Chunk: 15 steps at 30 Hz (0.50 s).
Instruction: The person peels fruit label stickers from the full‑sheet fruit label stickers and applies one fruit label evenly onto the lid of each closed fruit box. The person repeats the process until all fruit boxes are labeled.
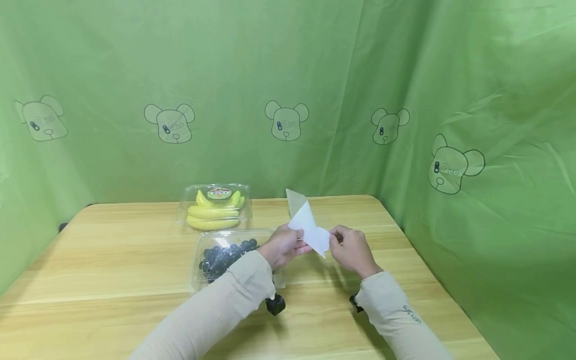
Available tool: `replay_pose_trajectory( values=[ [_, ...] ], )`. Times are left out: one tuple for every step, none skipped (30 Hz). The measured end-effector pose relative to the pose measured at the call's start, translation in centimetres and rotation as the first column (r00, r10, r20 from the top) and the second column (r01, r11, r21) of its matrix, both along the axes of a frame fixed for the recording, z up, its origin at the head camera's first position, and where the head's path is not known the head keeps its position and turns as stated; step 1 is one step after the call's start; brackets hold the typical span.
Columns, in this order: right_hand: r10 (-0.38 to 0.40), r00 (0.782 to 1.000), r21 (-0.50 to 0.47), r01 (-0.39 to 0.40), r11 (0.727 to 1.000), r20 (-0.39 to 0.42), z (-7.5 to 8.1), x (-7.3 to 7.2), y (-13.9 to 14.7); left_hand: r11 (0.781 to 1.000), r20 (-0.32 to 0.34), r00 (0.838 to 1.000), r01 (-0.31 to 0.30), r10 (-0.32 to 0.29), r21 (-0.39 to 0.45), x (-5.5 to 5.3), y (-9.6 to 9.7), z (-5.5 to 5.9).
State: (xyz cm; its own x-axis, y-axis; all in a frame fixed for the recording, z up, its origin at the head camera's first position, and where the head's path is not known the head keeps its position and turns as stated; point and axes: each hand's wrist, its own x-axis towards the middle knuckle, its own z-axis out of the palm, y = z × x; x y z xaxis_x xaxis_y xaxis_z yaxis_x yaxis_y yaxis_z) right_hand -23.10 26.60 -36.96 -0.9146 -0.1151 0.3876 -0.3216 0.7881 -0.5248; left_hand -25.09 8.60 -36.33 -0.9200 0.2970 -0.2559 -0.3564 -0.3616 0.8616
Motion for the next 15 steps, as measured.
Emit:
replay_pose_trajectory(
  values=[
    [-0.004,1.000,0.002,0.004,1.000,0.001,0.0,0.0,0.0,1.000,0.003,1.000,-0.001,0.001,0.003,0.0,0.0,0.0],
    [-0.008,1.000,0.003,0.008,1.000,0.003,0.0,0.0,0.0,1.000,0.004,1.000,-0.001,0.001,0.003,0.0,0.0,0.0],
    [-0.011,1.000,0.001,0.011,1.000,0.008,0.0,0.0,0.0,1.000,0.004,1.000,-0.002,0.002,0.005,-0.1,0.0,0.1],
    [-0.015,1.000,-0.001,0.015,1.000,0.013,0.1,0.0,0.1,1.000,0.003,1.000,-0.002,0.002,0.004,0.0,-0.1,0.1],
    [-0.018,1.000,-0.002,0.018,1.000,0.018,0.1,0.0,0.2,1.000,0.003,1.000,-0.002,0.002,0.006,0.0,-0.1,0.1],
    [-0.019,1.000,-0.004,0.019,1.000,0.024,0.1,0.0,0.2,1.000,0.003,1.000,-0.003,0.003,0.009,0.0,-0.1,0.2],
    [-0.023,0.999,-0.004,0.023,1.000,0.028,0.1,0.0,0.3,1.000,0.001,1.000,-0.004,0.004,0.010,0.0,-0.1,0.2],
    [-0.025,0.999,-0.005,0.025,1.000,0.032,0.1,0.0,0.4,1.000,0.000,1.000,-0.005,0.005,0.009,0.0,-0.1,0.2],
    [-0.028,0.999,-0.006,0.028,1.000,0.036,0.1,0.0,0.5,1.000,-0.002,1.000,-0.005,0.005,0.010,0.0,-0.1,0.3],
    [-0.030,0.999,-0.006,0.030,1.000,0.038,0.1,-0.1,0.6,1.000,-0.001,1.000,-0.006,0.006,0.010,0.0,-0.2,0.3],
    [-0.031,0.999,-0.008,0.031,0.999,0.038,0.1,-0.1,0.7,1.000,0.001,1.000,-0.008,0.008,0.013,0.0,-0.2,0.3],
    [-0.032,0.999,-0.008,0.032,0.999,0.036,0.0,-0.1,0.8,1.000,0.003,1.000,-0.011,0.011,0.014,0.0,-0.2,0.4],
    [-0.034,0.999,-0.006,0.034,0.999,0.031,0.0,-0.2,0.9,1.000,0.005,1.000,-0.013,0.013,0.013,0.0,-0.2,0.4],
    [-0.034,0.999,-0.004,0.034,0.999,0.026,0.0,-0.2,0.9,1.000,0.008,1.000,-0.015,0.015,0.014,-0.1,-0.3,0.4],
    [-0.035,0.999,-0.001,0.035,0.999,0.020,0.0,-0.2,1.0,1.000,0.007,1.000,-0.016,0.016,0.013,-0.1,-0.3,0.4]
  ],
)
